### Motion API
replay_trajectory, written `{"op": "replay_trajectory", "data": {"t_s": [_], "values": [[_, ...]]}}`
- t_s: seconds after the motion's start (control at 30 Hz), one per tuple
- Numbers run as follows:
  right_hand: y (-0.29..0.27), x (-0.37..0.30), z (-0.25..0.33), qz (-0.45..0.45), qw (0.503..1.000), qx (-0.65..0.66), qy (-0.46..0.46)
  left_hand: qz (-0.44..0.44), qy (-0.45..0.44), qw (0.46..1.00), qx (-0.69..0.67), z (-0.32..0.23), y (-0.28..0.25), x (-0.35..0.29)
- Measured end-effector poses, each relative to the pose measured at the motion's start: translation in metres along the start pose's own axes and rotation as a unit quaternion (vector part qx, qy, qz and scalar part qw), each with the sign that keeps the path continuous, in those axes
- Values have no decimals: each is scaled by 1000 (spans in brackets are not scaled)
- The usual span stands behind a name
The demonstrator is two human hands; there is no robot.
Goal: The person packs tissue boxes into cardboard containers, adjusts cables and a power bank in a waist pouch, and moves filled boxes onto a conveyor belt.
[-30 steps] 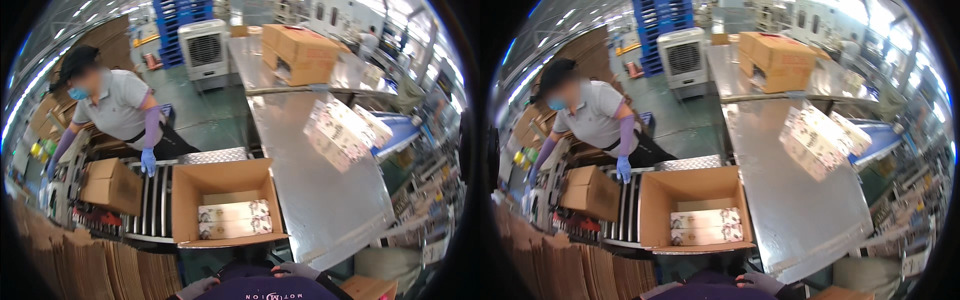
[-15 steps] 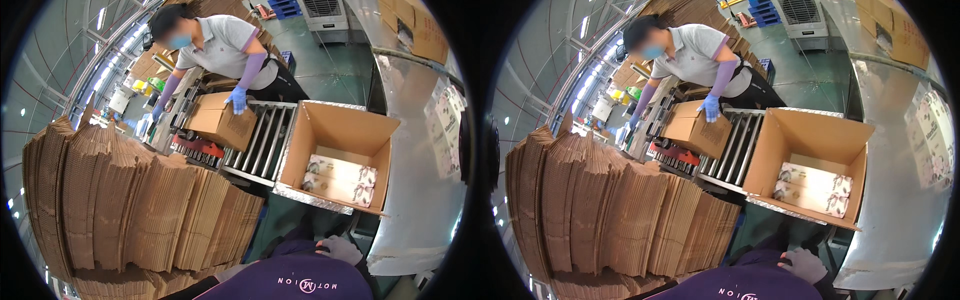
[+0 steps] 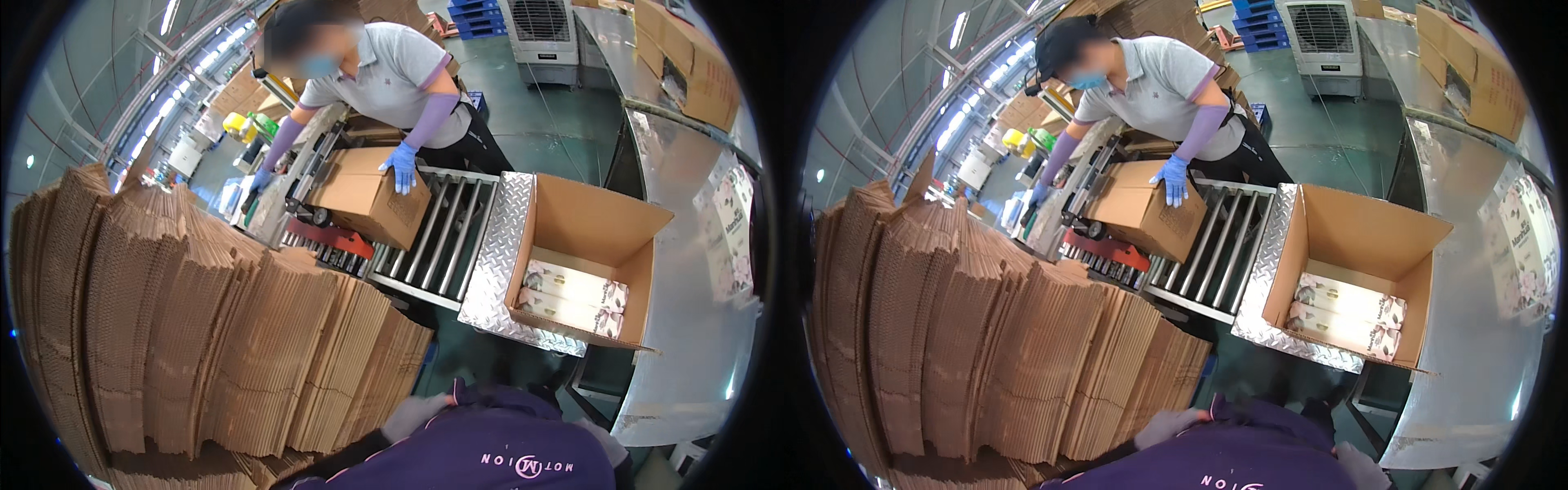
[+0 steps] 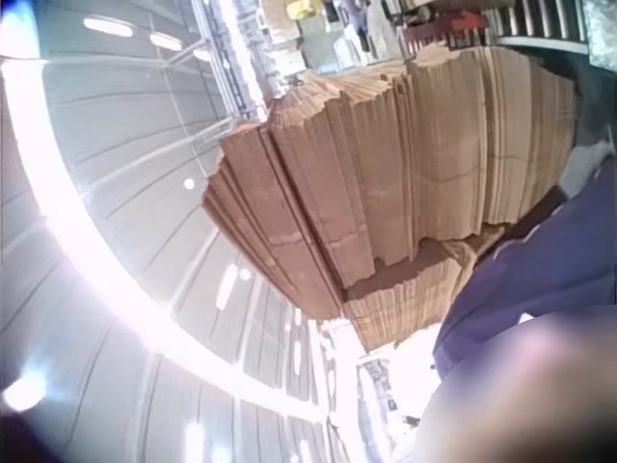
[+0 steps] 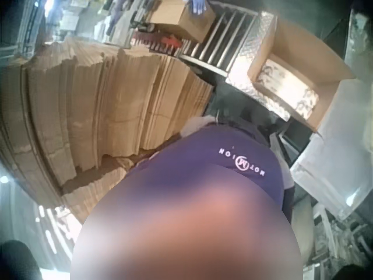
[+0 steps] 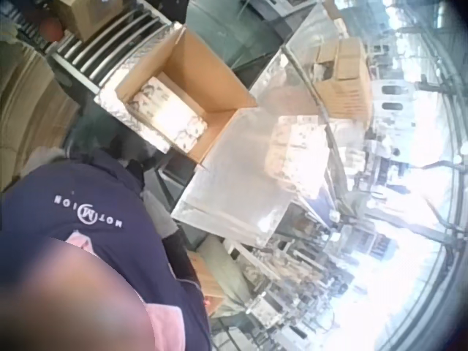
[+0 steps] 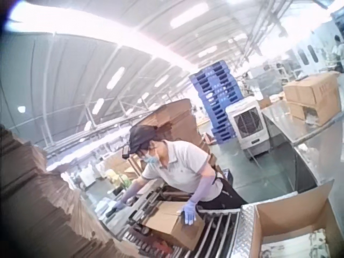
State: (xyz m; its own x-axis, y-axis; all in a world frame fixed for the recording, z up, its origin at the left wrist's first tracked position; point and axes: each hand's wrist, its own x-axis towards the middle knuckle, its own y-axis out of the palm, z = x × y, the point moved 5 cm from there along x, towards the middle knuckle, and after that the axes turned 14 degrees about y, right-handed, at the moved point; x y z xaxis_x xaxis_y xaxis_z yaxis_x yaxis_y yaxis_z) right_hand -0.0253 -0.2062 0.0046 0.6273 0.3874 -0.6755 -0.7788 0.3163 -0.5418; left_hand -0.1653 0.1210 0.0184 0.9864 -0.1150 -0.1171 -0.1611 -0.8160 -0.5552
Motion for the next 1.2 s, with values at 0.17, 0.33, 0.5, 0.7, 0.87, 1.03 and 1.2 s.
{"op": "replay_trajectory", "data": {"t_s": [0.17, 0.33, 0.5, 0.7, 0.87, 1.03, 1.2], "values": [[0, -18, -13, -49, 997, -12, 59, 181, 180, 961, -104, -26, 28, 115], [4, -5, -10, -68, 995, -18, 73, 322, 355, 876, -61, -84, 85, 160], [2, 10, -4, -60, 994, -23, 86, 159, 243, 943, -166, -36, 45, 128], [1, 23, -2, -54, 995, -20, 85, 279, -90, 948, -128, 55, -2, -21], [-1, 36, 1, -45, 996, -12, 76, 113, -168, 947, -251, 67, 58, -103], [-5, 47, 1, -36, 997, -8, 60, 162, -158, 878, -422, 98, 94, -124], [-12, 54, -1, -44, 997, -1, 62, 117, -270, 860, -417, 131, 112, -153]]}}
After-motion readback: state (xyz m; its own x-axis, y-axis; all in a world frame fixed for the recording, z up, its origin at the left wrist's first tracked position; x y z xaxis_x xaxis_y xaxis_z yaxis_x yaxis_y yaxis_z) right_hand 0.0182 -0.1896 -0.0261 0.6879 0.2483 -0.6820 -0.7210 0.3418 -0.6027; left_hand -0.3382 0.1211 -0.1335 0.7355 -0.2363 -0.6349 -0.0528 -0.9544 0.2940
